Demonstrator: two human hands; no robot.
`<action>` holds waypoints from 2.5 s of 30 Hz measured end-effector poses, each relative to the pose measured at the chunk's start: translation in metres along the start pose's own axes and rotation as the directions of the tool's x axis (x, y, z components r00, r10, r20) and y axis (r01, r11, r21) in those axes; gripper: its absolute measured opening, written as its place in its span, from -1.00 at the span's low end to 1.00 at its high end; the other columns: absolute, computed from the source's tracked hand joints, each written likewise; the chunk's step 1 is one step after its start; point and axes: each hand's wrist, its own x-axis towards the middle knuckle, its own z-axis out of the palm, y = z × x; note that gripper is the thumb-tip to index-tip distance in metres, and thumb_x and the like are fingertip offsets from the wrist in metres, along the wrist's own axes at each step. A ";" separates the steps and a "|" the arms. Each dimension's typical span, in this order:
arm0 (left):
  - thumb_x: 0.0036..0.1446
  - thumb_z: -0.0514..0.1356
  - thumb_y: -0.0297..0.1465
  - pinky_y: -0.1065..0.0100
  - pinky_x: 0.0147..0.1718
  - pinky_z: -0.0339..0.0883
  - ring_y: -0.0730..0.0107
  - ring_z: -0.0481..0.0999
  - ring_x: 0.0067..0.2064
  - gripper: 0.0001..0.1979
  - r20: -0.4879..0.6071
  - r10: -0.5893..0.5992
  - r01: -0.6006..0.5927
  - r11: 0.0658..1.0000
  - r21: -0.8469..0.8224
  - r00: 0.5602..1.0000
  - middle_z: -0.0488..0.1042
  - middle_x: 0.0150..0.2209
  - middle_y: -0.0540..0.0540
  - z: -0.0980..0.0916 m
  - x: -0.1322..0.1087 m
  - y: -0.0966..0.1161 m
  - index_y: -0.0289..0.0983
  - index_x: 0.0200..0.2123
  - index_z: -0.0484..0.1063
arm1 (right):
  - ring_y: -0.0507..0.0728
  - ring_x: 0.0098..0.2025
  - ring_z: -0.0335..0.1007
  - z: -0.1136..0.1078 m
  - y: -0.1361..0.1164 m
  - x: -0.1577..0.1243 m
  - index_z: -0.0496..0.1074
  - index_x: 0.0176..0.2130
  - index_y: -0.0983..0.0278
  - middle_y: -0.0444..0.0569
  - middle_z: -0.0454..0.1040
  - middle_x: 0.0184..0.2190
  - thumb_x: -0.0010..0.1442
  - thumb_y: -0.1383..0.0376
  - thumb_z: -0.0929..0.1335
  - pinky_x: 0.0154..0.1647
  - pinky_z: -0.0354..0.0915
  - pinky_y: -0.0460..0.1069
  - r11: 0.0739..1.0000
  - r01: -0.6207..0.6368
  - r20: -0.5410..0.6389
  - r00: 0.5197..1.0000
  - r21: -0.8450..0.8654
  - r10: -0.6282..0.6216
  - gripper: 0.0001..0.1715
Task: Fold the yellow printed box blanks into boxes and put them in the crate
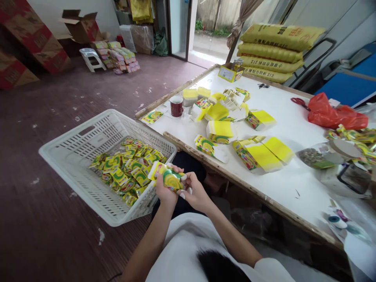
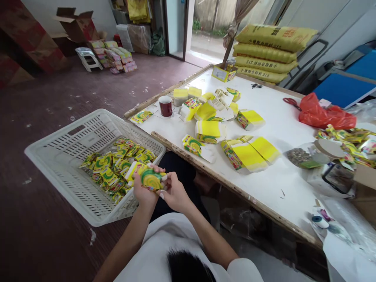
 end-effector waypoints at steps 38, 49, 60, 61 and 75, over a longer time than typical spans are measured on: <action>0.00 0.24 -0.46 0.17 -0.14 0.48 0.11 0.57 -0.07 -0.44 0.647 -0.012 -0.621 0.267 0.737 0.762 0.46 -0.05 -0.16 0.001 -0.016 0.003 -0.16 0.10 0.25 | 0.33 0.09 0.49 -0.043 0.016 0.012 0.46 0.12 0.14 0.07 0.56 0.04 0.07 -0.16 0.46 0.22 0.34 0.29 0.951 -0.094 -0.163 0.976 0.293 0.147 -0.26; -0.14 0.22 -0.52 -0.13 0.06 0.39 -0.12 0.48 0.13 -0.28 0.538 0.154 -0.560 0.192 0.806 0.828 0.40 0.08 -0.33 -0.023 0.001 -0.010 -0.24 0.17 0.18 | 0.24 0.37 0.23 -0.040 0.018 0.003 0.29 0.33 0.05 -0.02 0.32 0.34 0.29 0.38 0.26 0.40 0.15 0.27 0.943 0.206 -0.031 0.975 -0.259 -0.222 -0.33; -0.10 0.42 -0.38 0.08 -0.06 0.51 0.04 0.61 -0.08 -0.47 0.559 -0.030 -0.534 0.258 0.805 0.829 0.59 -0.10 -0.19 -0.010 0.002 0.030 -0.23 -0.01 0.42 | 0.32 0.35 0.27 -0.076 0.009 0.000 0.51 0.12 0.13 0.17 0.29 0.34 0.25 0.43 0.29 0.26 0.31 0.24 0.844 0.247 0.100 0.969 -0.476 -0.227 -0.50; -0.13 0.43 -0.40 0.08 -0.06 0.51 0.04 0.61 -0.08 -0.45 0.553 -0.055 -0.523 0.257 0.813 0.831 0.59 -0.11 -0.18 -0.009 0.001 0.031 -0.24 0.00 0.43 | 0.31 0.32 0.32 -0.081 0.003 -0.001 0.54 0.05 0.14 0.18 0.33 0.31 0.24 0.44 0.29 0.26 0.30 0.23 0.843 0.247 0.129 0.969 -0.478 -0.211 -0.55; 0.14 0.28 -0.04 0.27 -0.06 0.49 0.25 0.54 0.00 -0.61 -0.243 0.091 -0.047 0.983 0.179 0.966 0.51 -0.02 -0.14 -0.012 0.022 0.024 -0.18 -0.12 0.42 | 0.23 -0.12 0.56 -0.087 0.022 0.030 0.42 0.00 0.22 0.09 0.56 -0.07 0.16 0.11 0.42 -0.03 0.46 0.14 0.919 -0.100 -0.334 0.942 -0.381 -0.036 -0.56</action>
